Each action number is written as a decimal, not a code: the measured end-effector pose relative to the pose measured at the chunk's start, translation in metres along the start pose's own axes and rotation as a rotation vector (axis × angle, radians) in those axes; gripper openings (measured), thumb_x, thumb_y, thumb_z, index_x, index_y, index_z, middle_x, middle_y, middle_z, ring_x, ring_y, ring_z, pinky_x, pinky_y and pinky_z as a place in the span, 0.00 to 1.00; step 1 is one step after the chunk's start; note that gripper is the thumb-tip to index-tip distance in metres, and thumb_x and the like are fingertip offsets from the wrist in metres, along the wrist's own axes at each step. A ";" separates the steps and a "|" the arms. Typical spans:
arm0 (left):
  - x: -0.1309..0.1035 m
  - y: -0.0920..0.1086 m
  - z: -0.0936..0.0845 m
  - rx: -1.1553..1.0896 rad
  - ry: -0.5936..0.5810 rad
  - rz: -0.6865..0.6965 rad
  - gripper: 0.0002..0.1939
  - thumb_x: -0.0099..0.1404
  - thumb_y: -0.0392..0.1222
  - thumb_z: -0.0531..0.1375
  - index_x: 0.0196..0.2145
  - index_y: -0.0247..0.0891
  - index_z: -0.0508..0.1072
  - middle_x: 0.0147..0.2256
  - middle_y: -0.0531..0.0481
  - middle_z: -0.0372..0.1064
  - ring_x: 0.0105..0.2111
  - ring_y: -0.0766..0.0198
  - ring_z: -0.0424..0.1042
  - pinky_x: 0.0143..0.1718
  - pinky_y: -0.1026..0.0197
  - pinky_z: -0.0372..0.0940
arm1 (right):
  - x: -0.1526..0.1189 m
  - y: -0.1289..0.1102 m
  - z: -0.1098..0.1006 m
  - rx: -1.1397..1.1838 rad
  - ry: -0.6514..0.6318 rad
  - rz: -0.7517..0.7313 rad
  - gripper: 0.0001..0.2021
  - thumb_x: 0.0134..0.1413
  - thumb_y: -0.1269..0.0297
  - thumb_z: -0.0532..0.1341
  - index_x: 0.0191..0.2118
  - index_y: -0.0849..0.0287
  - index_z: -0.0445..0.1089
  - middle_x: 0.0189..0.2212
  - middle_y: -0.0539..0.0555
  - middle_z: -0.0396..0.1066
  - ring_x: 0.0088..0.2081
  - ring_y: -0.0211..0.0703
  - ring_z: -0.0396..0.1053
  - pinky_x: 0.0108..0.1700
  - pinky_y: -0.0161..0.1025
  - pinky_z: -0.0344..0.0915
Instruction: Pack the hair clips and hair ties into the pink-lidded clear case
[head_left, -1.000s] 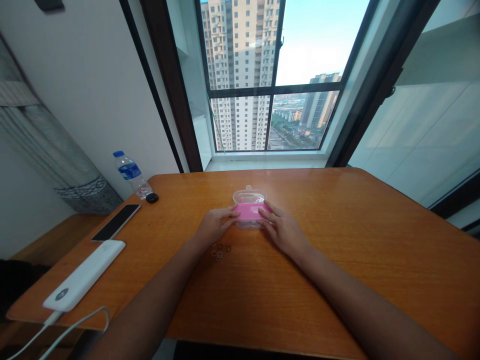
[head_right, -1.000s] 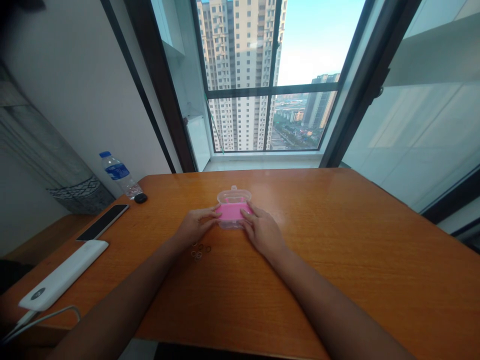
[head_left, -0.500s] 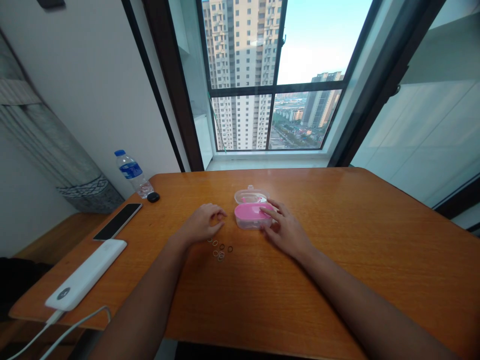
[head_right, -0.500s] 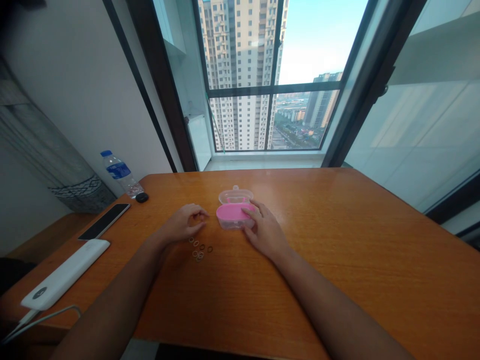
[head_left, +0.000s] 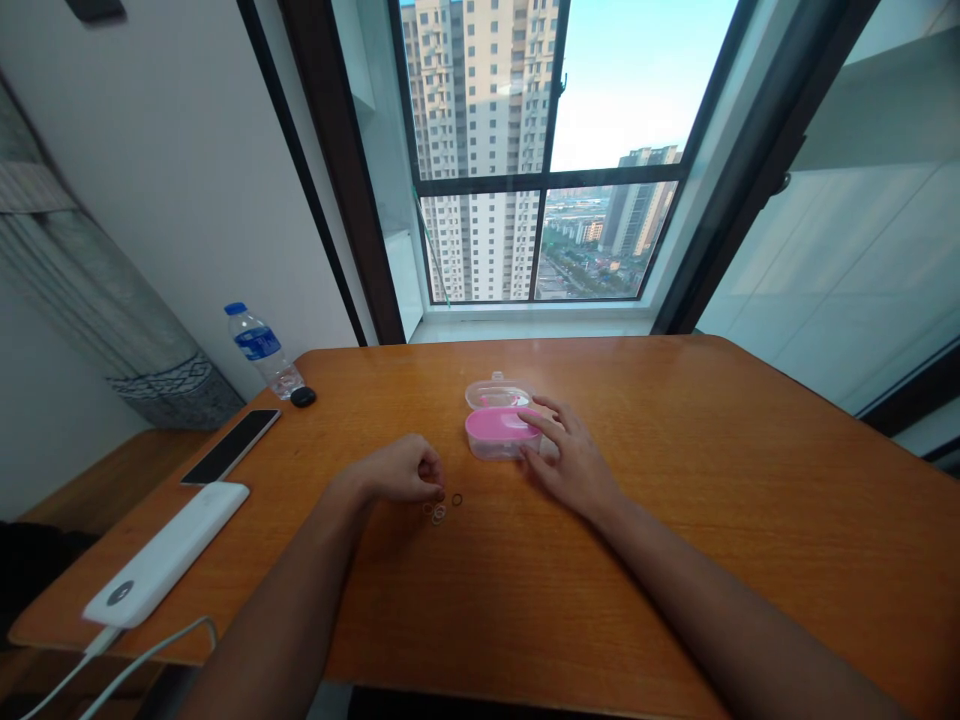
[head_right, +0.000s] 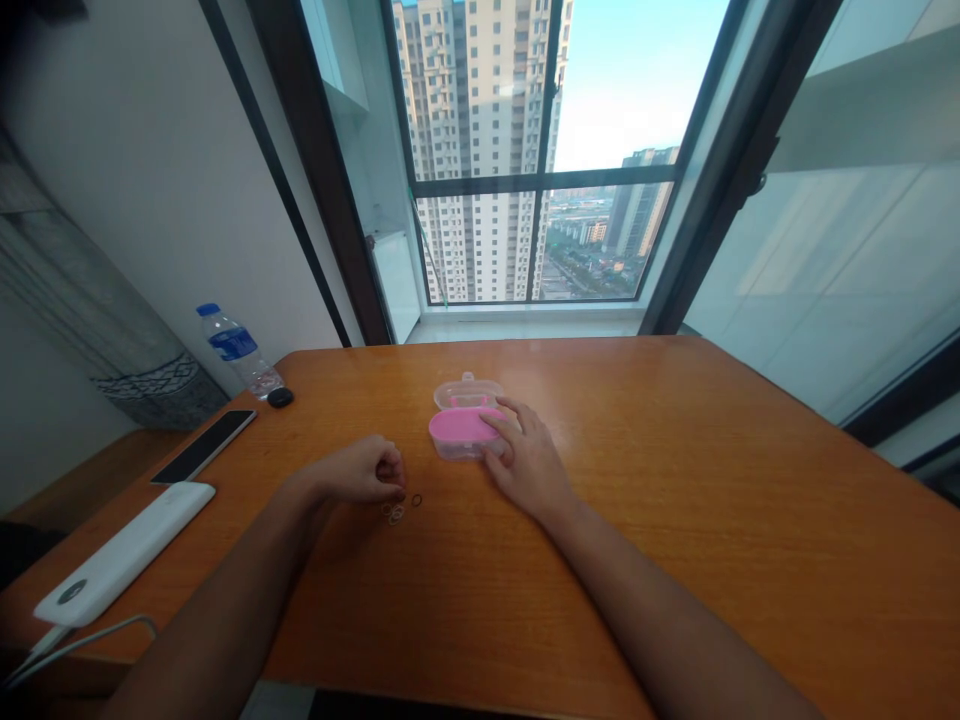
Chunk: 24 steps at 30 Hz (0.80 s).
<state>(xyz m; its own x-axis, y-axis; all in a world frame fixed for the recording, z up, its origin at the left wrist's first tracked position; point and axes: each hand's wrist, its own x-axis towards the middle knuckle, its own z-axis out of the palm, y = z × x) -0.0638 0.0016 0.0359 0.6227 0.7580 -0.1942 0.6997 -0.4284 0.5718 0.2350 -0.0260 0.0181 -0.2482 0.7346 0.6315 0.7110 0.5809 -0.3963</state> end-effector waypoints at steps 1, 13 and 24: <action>-0.001 0.001 0.000 -0.010 -0.004 -0.005 0.09 0.52 0.41 0.61 0.27 0.34 0.79 0.20 0.55 0.65 0.21 0.70 0.60 0.22 0.67 0.51 | 0.000 0.000 0.000 0.000 -0.003 -0.002 0.24 0.55 0.66 0.62 0.58 0.48 0.66 0.61 0.57 0.58 0.61 0.56 0.60 0.62 0.58 0.60; 0.007 0.020 0.010 -0.094 -0.018 0.040 0.10 0.55 0.43 0.62 0.30 0.34 0.79 0.22 0.55 0.67 0.21 0.71 0.60 0.22 0.68 0.51 | 0.001 -0.002 -0.002 0.000 -0.006 -0.014 0.21 0.57 0.66 0.61 0.57 0.50 0.68 0.59 0.58 0.60 0.60 0.55 0.61 0.61 0.57 0.61; 0.006 0.018 0.012 0.029 0.036 0.126 0.06 0.54 0.38 0.62 0.29 0.36 0.79 0.25 0.53 0.71 0.25 0.69 0.64 0.27 0.67 0.56 | 0.000 -0.003 -0.002 0.005 0.001 -0.033 0.19 0.57 0.68 0.61 0.55 0.51 0.70 0.59 0.59 0.60 0.59 0.55 0.61 0.60 0.57 0.62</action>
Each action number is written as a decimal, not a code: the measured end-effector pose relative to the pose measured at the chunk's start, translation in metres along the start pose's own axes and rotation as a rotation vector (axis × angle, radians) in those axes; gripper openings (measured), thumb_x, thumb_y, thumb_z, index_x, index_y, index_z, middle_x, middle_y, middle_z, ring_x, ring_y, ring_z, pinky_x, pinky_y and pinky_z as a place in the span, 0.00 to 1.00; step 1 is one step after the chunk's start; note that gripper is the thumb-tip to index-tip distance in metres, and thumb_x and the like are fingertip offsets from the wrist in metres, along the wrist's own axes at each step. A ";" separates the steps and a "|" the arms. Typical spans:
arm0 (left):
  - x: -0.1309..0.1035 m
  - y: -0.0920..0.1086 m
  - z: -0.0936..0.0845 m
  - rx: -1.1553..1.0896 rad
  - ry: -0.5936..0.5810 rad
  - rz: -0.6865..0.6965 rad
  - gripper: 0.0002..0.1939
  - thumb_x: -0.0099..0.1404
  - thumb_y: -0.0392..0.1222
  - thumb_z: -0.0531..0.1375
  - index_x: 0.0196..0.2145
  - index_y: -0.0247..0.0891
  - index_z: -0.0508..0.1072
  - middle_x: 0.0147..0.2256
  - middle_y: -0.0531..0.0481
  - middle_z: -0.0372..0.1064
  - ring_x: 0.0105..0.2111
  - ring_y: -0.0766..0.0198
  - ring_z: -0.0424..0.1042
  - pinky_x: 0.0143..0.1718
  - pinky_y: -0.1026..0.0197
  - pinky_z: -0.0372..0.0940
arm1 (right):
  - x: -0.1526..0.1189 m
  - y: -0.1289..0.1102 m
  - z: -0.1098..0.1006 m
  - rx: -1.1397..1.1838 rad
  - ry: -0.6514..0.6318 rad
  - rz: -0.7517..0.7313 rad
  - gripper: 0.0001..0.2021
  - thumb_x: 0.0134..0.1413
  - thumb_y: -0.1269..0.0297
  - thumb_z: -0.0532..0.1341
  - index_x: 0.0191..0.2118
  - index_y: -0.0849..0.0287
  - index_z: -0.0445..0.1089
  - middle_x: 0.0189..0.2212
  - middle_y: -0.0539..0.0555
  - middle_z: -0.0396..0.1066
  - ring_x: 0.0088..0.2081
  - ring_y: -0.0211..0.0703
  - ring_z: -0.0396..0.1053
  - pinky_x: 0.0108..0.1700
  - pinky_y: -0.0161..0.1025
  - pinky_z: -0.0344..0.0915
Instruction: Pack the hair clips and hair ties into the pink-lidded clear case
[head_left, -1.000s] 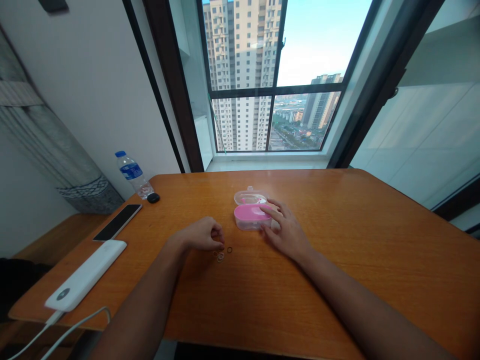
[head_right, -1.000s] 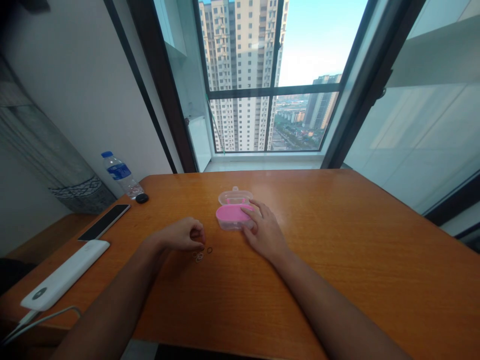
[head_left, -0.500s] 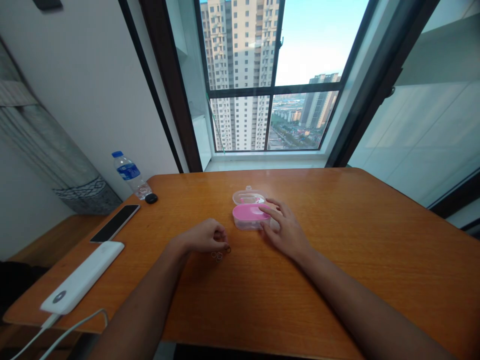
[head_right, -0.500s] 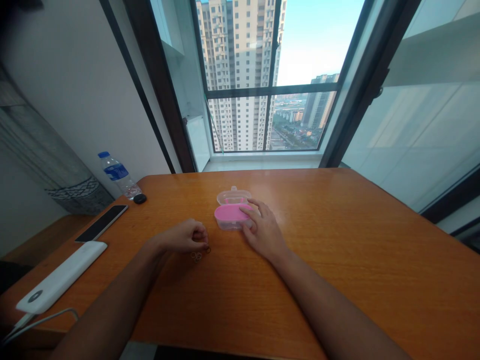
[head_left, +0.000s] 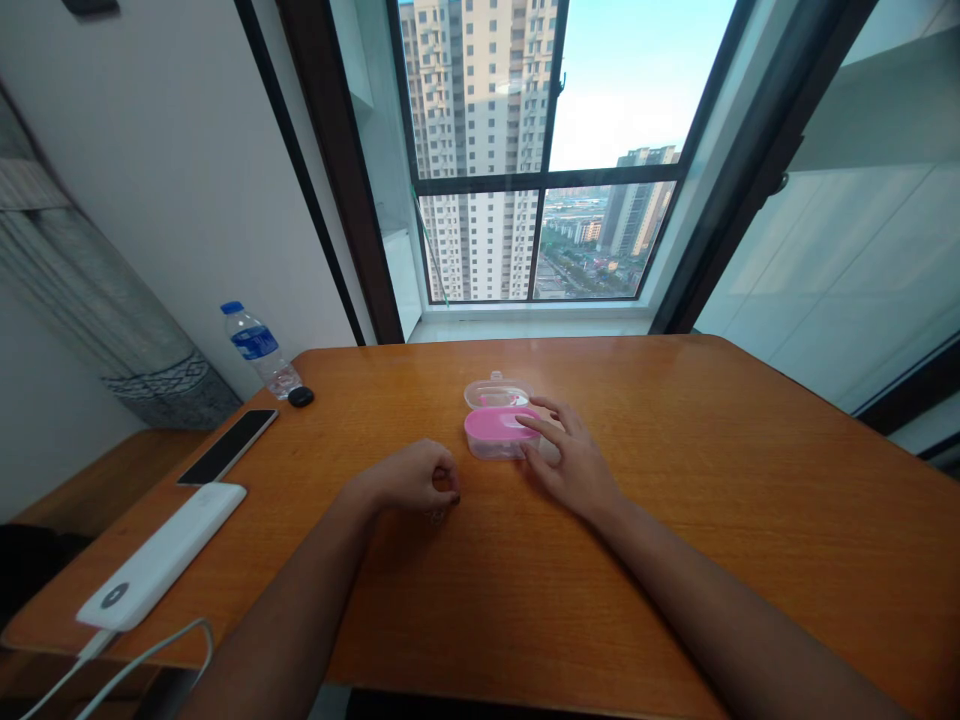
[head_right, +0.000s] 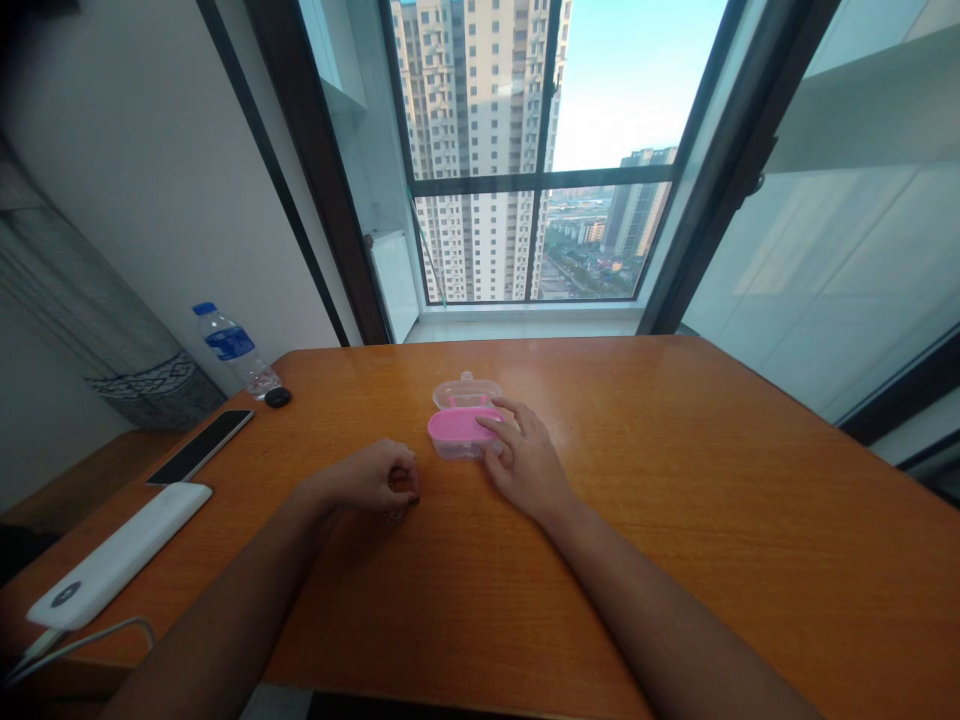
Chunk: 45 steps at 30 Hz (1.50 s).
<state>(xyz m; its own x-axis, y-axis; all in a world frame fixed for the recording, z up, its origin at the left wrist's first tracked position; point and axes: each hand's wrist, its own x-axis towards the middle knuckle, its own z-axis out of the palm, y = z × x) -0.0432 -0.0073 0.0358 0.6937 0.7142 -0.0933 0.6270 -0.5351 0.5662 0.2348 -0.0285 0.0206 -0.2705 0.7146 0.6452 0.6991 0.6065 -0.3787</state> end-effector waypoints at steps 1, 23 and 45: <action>0.000 0.000 0.000 -0.017 0.004 -0.003 0.06 0.54 0.38 0.62 0.29 0.36 0.79 0.25 0.53 0.71 0.25 0.69 0.64 0.27 0.68 0.56 | 0.000 0.000 0.000 0.003 0.008 -0.010 0.19 0.58 0.68 0.61 0.55 0.51 0.70 0.59 0.58 0.60 0.59 0.55 0.61 0.60 0.57 0.62; 0.016 0.039 0.032 -0.552 0.506 0.199 0.07 0.57 0.38 0.65 0.29 0.30 0.77 0.25 0.47 0.73 0.26 0.66 0.70 0.30 0.66 0.64 | -0.006 -0.030 -0.002 0.244 -0.045 -0.251 0.08 0.59 0.65 0.65 0.45 0.54 0.75 0.36 0.52 0.80 0.35 0.40 0.77 0.38 0.36 0.71; 0.026 0.032 0.029 -0.966 0.660 0.031 0.16 0.49 0.44 0.73 0.30 0.30 0.76 0.25 0.46 0.78 0.23 0.63 0.76 0.28 0.63 0.72 | -0.008 -0.018 0.000 0.273 -0.015 0.038 0.07 0.56 0.61 0.66 0.41 0.54 0.78 0.30 0.51 0.79 0.23 0.36 0.69 0.27 0.34 0.65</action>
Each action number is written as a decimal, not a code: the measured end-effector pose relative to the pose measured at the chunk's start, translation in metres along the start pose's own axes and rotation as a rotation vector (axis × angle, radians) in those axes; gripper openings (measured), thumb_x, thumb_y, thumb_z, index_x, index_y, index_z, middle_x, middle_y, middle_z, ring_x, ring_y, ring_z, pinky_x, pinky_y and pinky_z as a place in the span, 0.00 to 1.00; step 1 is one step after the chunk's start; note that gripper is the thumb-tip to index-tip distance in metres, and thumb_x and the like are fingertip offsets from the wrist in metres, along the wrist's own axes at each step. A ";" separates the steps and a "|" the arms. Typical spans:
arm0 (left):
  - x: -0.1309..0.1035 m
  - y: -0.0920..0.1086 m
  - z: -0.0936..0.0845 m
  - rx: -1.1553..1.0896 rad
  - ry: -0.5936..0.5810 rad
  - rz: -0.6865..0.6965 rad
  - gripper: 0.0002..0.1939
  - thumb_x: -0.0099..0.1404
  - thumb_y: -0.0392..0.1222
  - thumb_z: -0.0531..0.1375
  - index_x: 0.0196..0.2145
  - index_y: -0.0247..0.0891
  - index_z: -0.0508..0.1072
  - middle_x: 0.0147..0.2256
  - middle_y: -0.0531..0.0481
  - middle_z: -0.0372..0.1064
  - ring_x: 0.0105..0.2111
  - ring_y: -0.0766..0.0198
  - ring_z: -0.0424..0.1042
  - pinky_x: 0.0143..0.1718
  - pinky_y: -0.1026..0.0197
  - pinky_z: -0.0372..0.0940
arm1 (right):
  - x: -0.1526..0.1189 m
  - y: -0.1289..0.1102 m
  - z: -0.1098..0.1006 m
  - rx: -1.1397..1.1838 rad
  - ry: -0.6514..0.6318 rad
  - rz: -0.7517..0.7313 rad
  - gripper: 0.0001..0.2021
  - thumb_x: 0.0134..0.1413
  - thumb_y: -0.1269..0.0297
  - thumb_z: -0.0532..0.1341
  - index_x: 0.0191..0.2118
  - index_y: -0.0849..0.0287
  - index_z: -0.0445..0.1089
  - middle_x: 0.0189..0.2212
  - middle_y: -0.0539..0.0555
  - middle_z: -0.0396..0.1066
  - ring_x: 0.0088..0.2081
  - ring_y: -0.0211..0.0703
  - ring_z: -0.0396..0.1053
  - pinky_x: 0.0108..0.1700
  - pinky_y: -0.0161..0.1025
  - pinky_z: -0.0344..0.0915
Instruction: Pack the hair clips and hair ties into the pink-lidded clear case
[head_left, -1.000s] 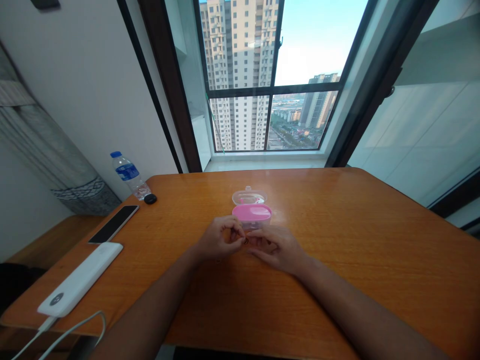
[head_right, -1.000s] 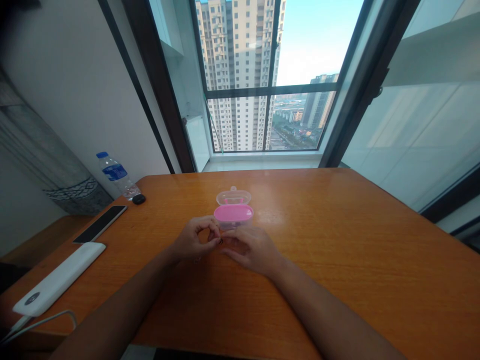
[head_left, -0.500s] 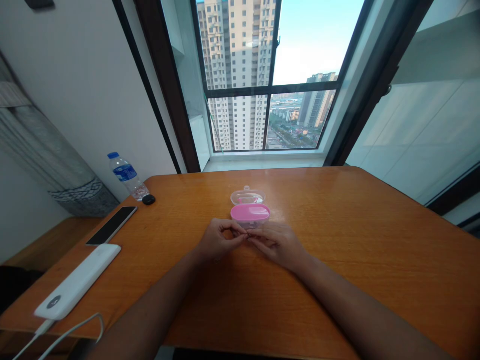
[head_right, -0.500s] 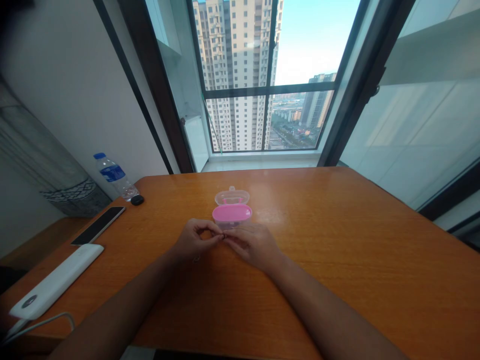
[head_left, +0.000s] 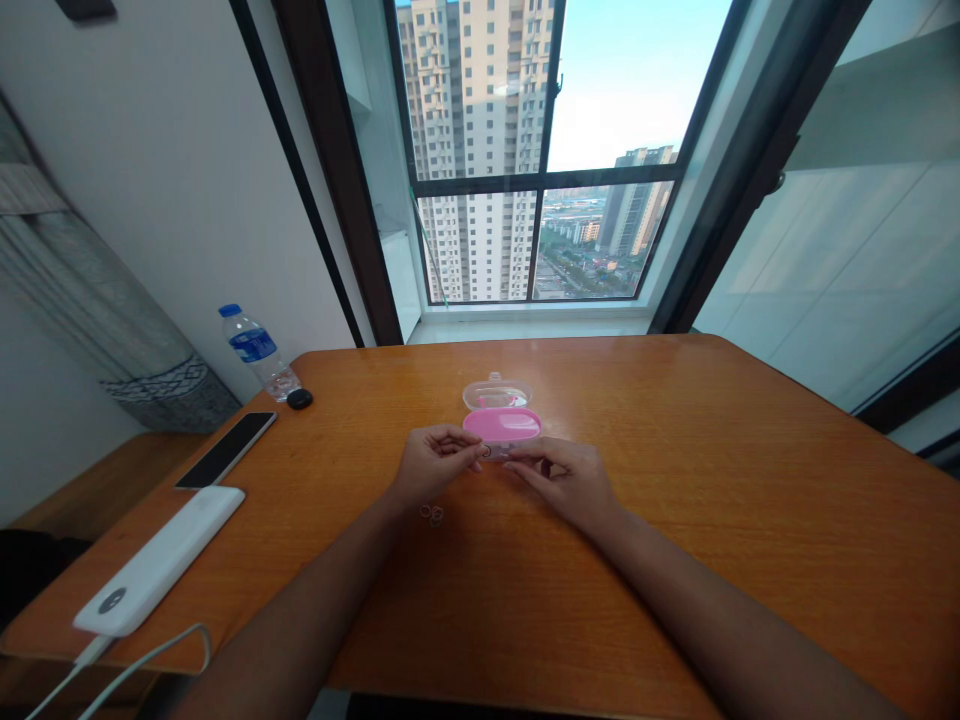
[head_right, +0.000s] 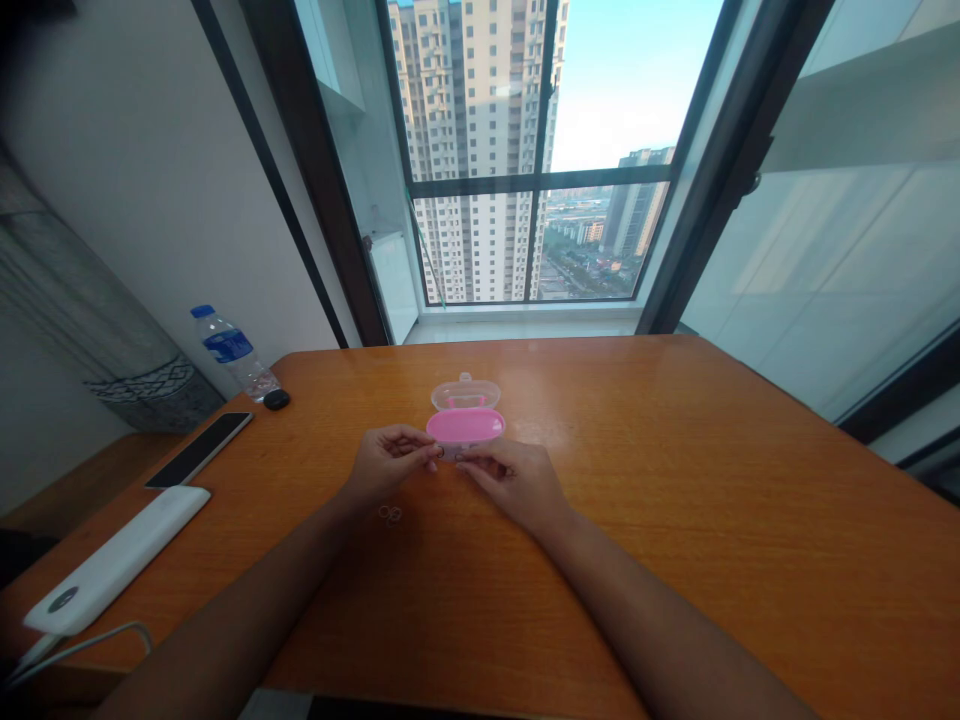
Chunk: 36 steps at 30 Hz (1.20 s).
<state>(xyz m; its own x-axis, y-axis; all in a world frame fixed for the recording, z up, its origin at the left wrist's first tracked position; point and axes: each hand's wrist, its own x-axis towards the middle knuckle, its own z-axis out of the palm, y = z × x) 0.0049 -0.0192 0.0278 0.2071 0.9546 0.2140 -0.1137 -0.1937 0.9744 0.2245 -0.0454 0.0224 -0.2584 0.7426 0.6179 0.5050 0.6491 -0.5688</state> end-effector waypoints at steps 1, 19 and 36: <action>0.001 0.000 0.000 -0.017 0.012 -0.007 0.16 0.49 0.44 0.73 0.30 0.30 0.76 0.25 0.46 0.78 0.23 0.63 0.76 0.28 0.63 0.72 | 0.000 0.001 0.000 0.020 0.026 0.027 0.08 0.55 0.60 0.67 0.40 0.55 0.78 0.30 0.51 0.79 0.23 0.36 0.69 0.26 0.34 0.65; -0.002 -0.009 0.006 -0.138 -0.094 -0.103 0.16 0.43 0.41 0.75 0.26 0.30 0.75 0.26 0.45 0.79 0.27 0.62 0.78 0.34 0.62 0.74 | 0.007 -0.011 0.000 0.141 0.042 -0.161 0.06 0.56 0.63 0.67 0.40 0.54 0.78 0.34 0.54 0.80 0.33 0.41 0.75 0.33 0.36 0.71; -0.004 -0.009 0.003 0.006 -0.129 0.004 0.15 0.46 0.43 0.74 0.27 0.31 0.77 0.29 0.44 0.78 0.29 0.63 0.77 0.35 0.61 0.72 | 0.001 -0.014 0.001 0.073 -0.087 -0.145 0.11 0.56 0.65 0.64 0.46 0.54 0.75 0.35 0.53 0.79 0.30 0.39 0.74 0.34 0.35 0.70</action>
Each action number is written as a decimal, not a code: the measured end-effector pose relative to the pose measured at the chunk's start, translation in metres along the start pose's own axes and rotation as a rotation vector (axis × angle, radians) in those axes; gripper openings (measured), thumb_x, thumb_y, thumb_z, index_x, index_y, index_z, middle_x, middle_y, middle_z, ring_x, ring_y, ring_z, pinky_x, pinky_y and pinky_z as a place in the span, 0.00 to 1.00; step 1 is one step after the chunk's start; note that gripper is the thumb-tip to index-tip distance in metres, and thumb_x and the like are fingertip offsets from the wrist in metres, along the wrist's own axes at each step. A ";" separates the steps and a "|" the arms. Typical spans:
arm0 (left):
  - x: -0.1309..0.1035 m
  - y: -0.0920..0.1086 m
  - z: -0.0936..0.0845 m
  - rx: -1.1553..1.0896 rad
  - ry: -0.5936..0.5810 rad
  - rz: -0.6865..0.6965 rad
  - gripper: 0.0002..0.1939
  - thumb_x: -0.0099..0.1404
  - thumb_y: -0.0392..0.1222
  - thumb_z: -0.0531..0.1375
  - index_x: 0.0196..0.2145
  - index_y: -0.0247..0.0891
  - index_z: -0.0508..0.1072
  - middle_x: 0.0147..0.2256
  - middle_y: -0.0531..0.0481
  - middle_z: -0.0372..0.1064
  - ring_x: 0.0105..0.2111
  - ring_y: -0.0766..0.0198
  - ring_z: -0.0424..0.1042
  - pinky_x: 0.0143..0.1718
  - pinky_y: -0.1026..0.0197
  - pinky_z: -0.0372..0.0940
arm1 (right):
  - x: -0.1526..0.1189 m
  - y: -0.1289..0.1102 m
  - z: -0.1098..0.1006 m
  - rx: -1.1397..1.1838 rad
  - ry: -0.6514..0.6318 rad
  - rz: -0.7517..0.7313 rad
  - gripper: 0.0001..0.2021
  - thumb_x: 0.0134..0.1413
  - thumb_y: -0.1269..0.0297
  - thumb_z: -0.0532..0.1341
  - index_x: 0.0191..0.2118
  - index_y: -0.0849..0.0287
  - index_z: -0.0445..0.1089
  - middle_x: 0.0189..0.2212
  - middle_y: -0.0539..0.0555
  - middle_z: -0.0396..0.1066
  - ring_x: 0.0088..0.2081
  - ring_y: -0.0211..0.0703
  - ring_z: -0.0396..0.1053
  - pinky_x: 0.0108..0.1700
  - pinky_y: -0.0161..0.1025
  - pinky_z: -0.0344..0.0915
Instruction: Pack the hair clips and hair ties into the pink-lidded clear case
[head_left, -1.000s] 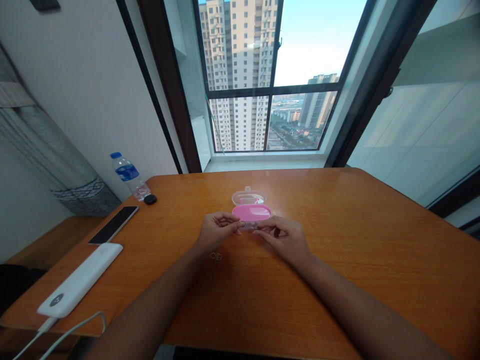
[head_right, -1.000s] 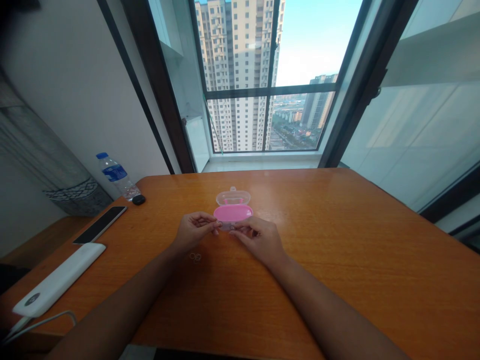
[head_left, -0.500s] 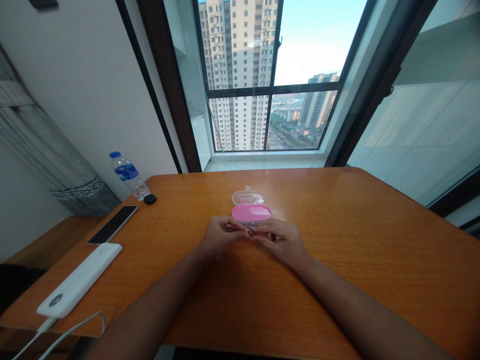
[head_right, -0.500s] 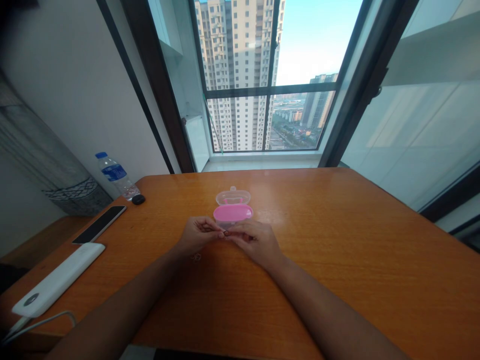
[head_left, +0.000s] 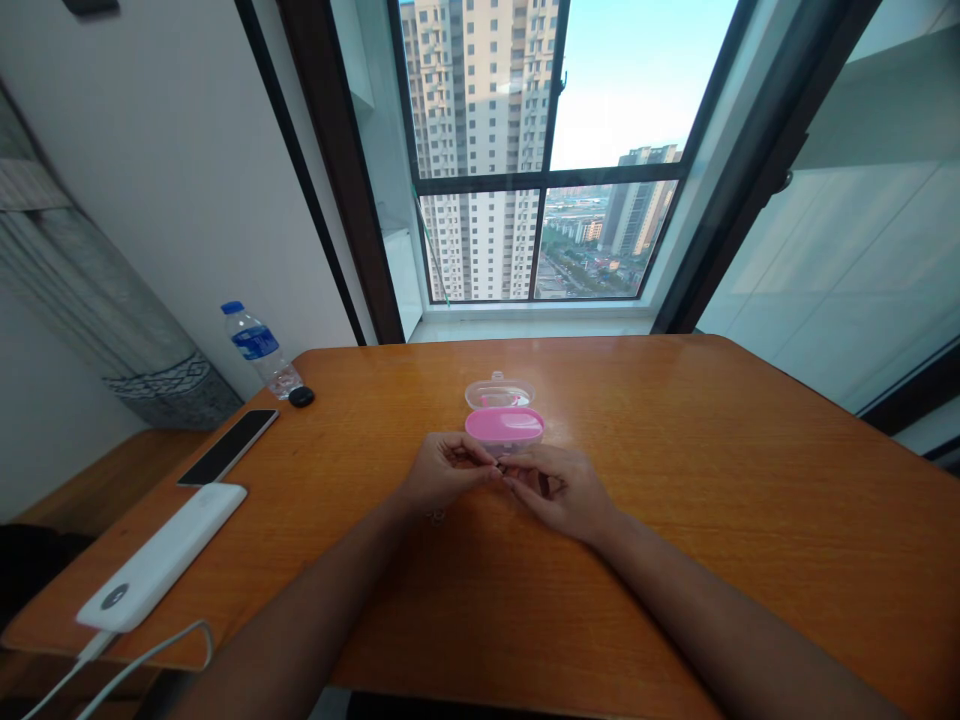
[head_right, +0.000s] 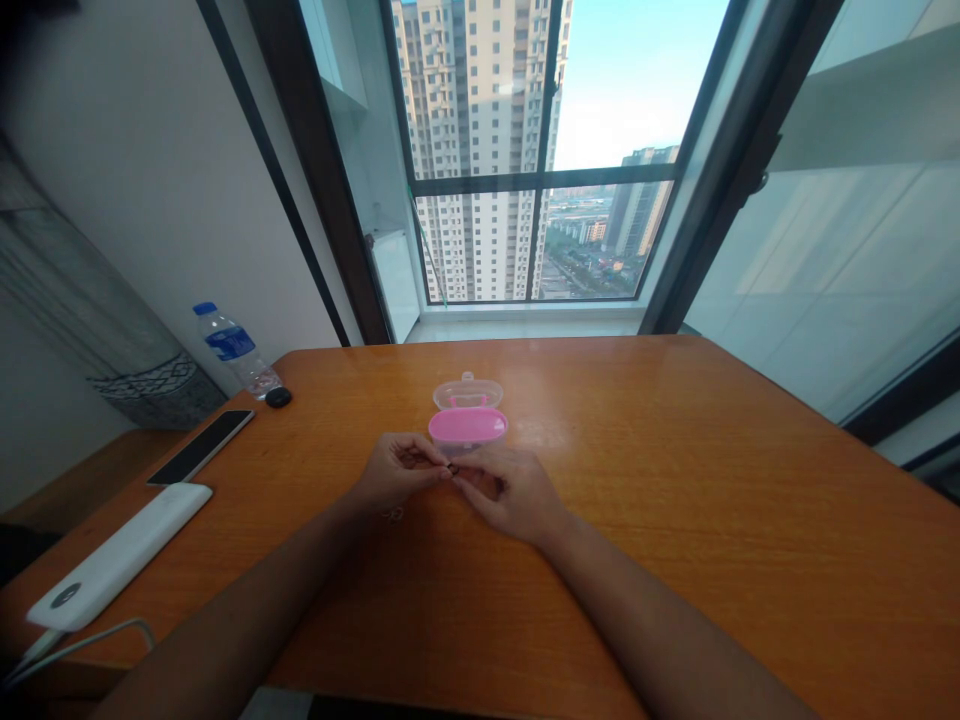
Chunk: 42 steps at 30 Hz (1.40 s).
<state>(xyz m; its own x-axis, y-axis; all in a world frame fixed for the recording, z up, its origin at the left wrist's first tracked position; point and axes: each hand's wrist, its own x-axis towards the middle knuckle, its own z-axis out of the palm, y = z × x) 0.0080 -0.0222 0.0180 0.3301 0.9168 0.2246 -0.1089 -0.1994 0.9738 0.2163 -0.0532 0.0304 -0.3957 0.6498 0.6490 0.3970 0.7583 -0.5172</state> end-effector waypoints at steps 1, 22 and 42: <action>0.000 0.000 -0.001 0.016 -0.010 0.014 0.15 0.47 0.43 0.74 0.27 0.31 0.77 0.29 0.44 0.78 0.30 0.62 0.77 0.36 0.61 0.72 | 0.000 0.000 0.000 0.000 -0.007 0.010 0.11 0.57 0.66 0.64 0.46 0.54 0.75 0.34 0.53 0.79 0.29 0.39 0.74 0.33 0.35 0.69; 0.001 0.005 -0.003 -0.071 -0.090 -0.071 0.13 0.49 0.42 0.73 0.28 0.31 0.77 0.33 0.42 0.80 0.34 0.59 0.79 0.42 0.56 0.73 | -0.001 0.006 -0.003 -0.056 -0.127 0.154 0.06 0.64 0.62 0.57 0.39 0.56 0.69 0.29 0.50 0.72 0.26 0.38 0.65 0.28 0.35 0.60; 0.016 0.003 -0.077 1.350 0.115 -0.194 0.10 0.58 0.38 0.55 0.33 0.40 0.76 0.32 0.46 0.75 0.32 0.58 0.71 0.30 0.61 0.58 | 0.044 0.042 -0.025 -0.385 0.021 0.596 0.10 0.52 0.58 0.62 0.32 0.58 0.78 0.34 0.55 0.73 0.37 0.46 0.68 0.37 0.38 0.59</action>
<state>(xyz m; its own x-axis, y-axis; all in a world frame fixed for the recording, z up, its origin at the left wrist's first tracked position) -0.0591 0.0189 0.0215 0.1490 0.9785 0.1426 0.9424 -0.1842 0.2793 0.2365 0.0063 0.0516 -0.0053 0.9442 0.3292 0.8068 0.1985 -0.5564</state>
